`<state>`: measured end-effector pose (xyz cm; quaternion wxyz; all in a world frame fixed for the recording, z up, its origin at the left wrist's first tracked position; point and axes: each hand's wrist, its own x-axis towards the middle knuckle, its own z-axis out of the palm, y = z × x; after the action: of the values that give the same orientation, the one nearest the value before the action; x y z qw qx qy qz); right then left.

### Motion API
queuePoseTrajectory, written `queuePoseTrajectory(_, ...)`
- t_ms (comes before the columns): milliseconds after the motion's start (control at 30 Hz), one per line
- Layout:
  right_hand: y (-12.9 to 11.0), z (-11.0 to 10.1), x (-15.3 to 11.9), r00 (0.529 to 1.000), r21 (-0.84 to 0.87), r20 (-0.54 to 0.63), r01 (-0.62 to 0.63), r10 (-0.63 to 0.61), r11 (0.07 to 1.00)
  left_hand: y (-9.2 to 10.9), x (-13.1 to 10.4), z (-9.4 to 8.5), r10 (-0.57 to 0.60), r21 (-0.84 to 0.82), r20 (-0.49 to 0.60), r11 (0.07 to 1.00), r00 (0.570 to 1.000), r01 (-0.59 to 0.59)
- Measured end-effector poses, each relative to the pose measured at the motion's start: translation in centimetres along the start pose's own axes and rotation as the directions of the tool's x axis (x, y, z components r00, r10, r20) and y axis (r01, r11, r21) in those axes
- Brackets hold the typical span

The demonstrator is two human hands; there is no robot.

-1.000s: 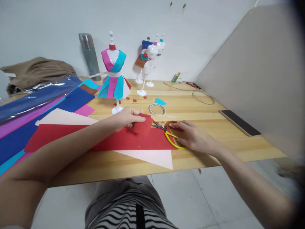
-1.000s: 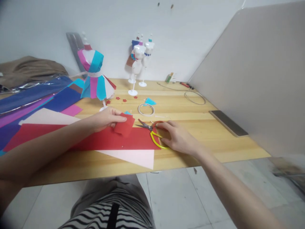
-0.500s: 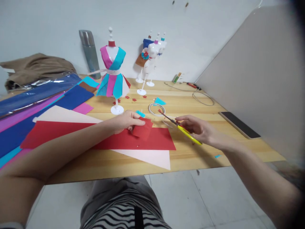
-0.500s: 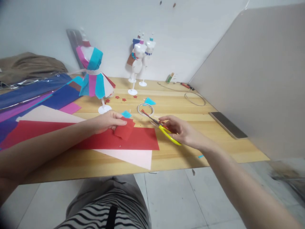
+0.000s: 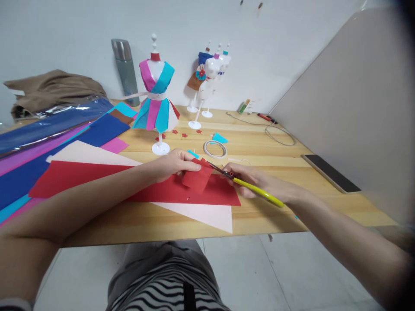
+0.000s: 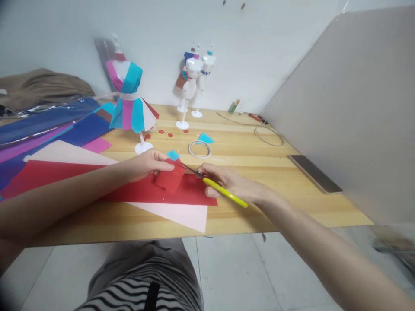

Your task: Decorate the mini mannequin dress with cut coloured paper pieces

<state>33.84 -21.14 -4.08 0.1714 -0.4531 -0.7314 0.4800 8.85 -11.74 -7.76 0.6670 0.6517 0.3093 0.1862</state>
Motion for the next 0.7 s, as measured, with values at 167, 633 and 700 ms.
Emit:
queuePoseTrajectory(167,0.02,0.06,0.26,1.000,-0.041,0.000,-0.011,0.011,0.999,0.31,-0.20,0.21,-0.019,0.018,0.021,1.000,1.000,0.018)
queuePoseTrajectory(633,0.29,0.30,0.95,0.998,-0.060,-0.037,-0.050,0.048,0.997,0.33,-0.23,0.29,-0.020,0.022,0.042,1.000,0.999,0.020)
queuePoseTrajectory(700,0.38,0.32,1.03,0.998,-0.051,-0.035,-0.049,0.048,0.997,0.33,-0.21,0.29,-0.027,0.018,0.044,0.999,0.999,0.026)
